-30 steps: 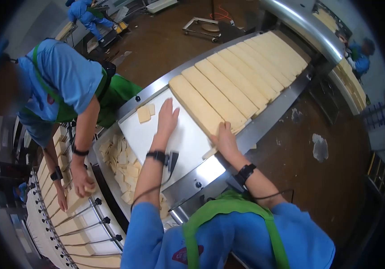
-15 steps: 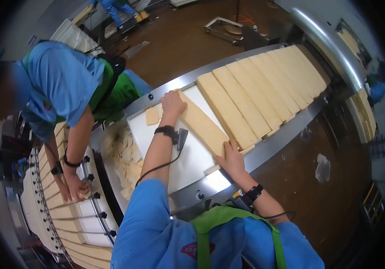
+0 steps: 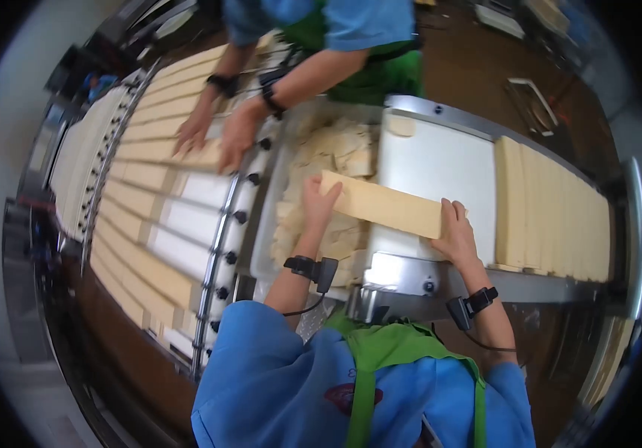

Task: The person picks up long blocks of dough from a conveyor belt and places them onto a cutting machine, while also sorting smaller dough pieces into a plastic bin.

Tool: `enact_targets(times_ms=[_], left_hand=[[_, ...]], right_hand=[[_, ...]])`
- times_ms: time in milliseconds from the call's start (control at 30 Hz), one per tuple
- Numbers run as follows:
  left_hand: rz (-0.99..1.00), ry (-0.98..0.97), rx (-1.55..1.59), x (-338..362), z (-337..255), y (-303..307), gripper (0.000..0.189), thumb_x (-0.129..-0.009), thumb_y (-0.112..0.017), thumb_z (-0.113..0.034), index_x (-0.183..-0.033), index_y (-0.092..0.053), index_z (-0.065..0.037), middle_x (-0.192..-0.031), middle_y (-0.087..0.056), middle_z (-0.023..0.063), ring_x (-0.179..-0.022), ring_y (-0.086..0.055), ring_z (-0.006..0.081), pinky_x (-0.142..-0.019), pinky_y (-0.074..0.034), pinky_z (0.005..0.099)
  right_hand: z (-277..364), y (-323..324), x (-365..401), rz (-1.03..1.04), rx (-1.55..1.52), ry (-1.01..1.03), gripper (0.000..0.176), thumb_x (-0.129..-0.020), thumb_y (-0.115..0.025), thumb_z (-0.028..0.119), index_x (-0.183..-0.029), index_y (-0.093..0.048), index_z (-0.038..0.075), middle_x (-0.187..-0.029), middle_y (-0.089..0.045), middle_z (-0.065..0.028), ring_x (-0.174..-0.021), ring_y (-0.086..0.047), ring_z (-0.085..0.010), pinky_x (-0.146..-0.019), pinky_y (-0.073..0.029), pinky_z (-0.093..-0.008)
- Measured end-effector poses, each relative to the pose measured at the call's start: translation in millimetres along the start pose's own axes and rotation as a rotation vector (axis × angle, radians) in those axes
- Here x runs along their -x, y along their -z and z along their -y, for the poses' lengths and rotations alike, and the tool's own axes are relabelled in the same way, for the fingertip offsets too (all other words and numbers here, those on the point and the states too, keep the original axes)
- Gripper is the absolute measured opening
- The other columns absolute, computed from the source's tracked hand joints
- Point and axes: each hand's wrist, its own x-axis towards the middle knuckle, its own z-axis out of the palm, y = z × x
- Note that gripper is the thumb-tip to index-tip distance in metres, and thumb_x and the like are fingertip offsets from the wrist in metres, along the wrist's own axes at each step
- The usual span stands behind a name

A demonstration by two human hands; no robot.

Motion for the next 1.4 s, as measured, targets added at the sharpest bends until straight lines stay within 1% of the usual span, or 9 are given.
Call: enact_targets(times_ms=[133,200,400,500,567,667,767,1133,1400], left_hand=[[-0.438,-0.202,-0.504,-2.6,-55.2,137.8,0.032,-0.075,-0.068,-0.023,-0.091,-0.048,-0.003,-0.08,-0.055,0.0101,-0.073,-0.053,0.0183,-0.067,-0.044,0.0321],[-0.518,-0.101,-0.355,-5.1,-79.3,212.6,0.024,-0.081,-0.061,-0.023,-0.088,-0.053,-0.002,-0.07,-0.056,0.0048,-0.065,-0.051,0.0152,-0.063,-0.043,0.0279],[-0.465,0.008,-0.347,-19.8,-27.7,422.2,0.027,-0.086,-0.053,-0.023,-0.082,-0.062,0.002,-0.066,-0.058,0.0004,-0.066,-0.049,0.0061,-0.06,-0.041,0.0216],[-0.32,0.045,-0.9,-24.5,-19.9,460.1,0.026,-0.079,-0.058,-0.023,-0.08,-0.064,0.002,-0.067,-0.063,0.01,-0.066,-0.059,0.022,-0.064,-0.046,0.0333],[-0.186,0.227,-1.062,-35.6,-39.5,463.3,0.027,-0.073,-0.061,-0.019,-0.091,-0.062,0.002,-0.086,-0.062,0.0195,-0.082,-0.057,0.0361,-0.076,-0.045,0.0407],[-0.361,-0.123,-1.414,-37.4,-36.1,472.4,0.04,-0.072,-0.062,-0.016,-0.108,-0.054,0.0,-0.11,-0.052,0.0248,-0.096,-0.051,0.0373,-0.085,-0.041,0.0402],[-0.283,-0.159,-1.192,-24.0,-51.3,454.6,0.051,-0.072,-0.062,-0.015,-0.118,-0.045,-0.001,-0.123,-0.04,0.027,-0.108,-0.043,0.039,-0.091,-0.037,0.0404],[0.091,-0.343,-0.923,59.3,-121.0,342.9,0.034,-0.077,-0.058,-0.008,-0.109,-0.052,0.002,-0.12,-0.046,0.0228,-0.111,-0.045,0.0368,-0.092,-0.037,0.0399],[0.46,-0.529,-0.832,53.6,-134.4,202.2,0.031,-0.077,-0.058,-0.006,-0.106,-0.054,0.001,-0.12,-0.047,0.0216,-0.11,-0.047,0.035,-0.09,-0.038,0.0384]], right_hand=[[103.4,-36.4,-0.7,-0.061,-0.099,0.307,0.079,-0.055,-0.071,0.014,-0.125,-0.035,0.002,-0.115,-0.039,-0.0228,-0.096,-0.049,-0.0395,-0.081,-0.045,-0.0417],[160.4,-56.1,5.9,0.045,-0.125,0.435,0.089,-0.061,-0.073,0.034,-0.131,-0.027,0.005,-0.12,-0.036,-0.0267,-0.099,-0.049,-0.0404,-0.082,-0.045,-0.042],[306.6,-107.2,40.8,0.306,-0.413,0.641,0.087,-0.072,-0.065,0.038,-0.134,-0.015,0.005,-0.126,-0.032,-0.0255,-0.106,-0.044,-0.0423,-0.085,-0.043,-0.0431],[348.5,-126.1,44.6,0.308,-0.533,0.754,0.083,-0.074,-0.064,0.037,-0.134,-0.016,0.004,-0.127,-0.031,-0.0254,-0.108,-0.043,-0.0424,-0.085,-0.043,-0.0423],[368.9,-130.3,38.2,0.338,-0.472,0.747,0.08,-0.076,-0.061,0.037,-0.133,-0.017,0.002,-0.127,-0.03,-0.0273,-0.104,-0.045,-0.0435,-0.085,-0.043,-0.0419],[390.9,-162.8,29.3,0.304,-0.444,0.83,0.076,-0.079,-0.058,0.036,-0.133,-0.017,0.001,-0.129,-0.027,-0.0284,-0.107,-0.044,-0.0435,-0.089,-0.04,-0.0416],[402.5,-223.0,25.3,0.379,-0.541,0.86,0.072,-0.081,-0.055,0.033,-0.133,-0.018,0.001,-0.133,-0.023,-0.0282,-0.113,-0.039,-0.0427,-0.094,-0.036,-0.0413],[309.7,-143.7,31.0,0.567,-0.823,0.509,0.055,-0.084,-0.051,0.027,-0.128,-0.029,0.002,-0.131,-0.03,-0.0196,-0.1,-0.051,-0.0336,-0.084,-0.042,-0.0364],[88.6,-49.1,64.8,-0.228,-0.677,-0.03,0.029,-0.08,-0.057,0.018,-0.104,-0.056,0.002,-0.096,-0.059,-0.0128,-0.077,-0.06,-0.0212,-0.068,-0.047,-0.0306]])
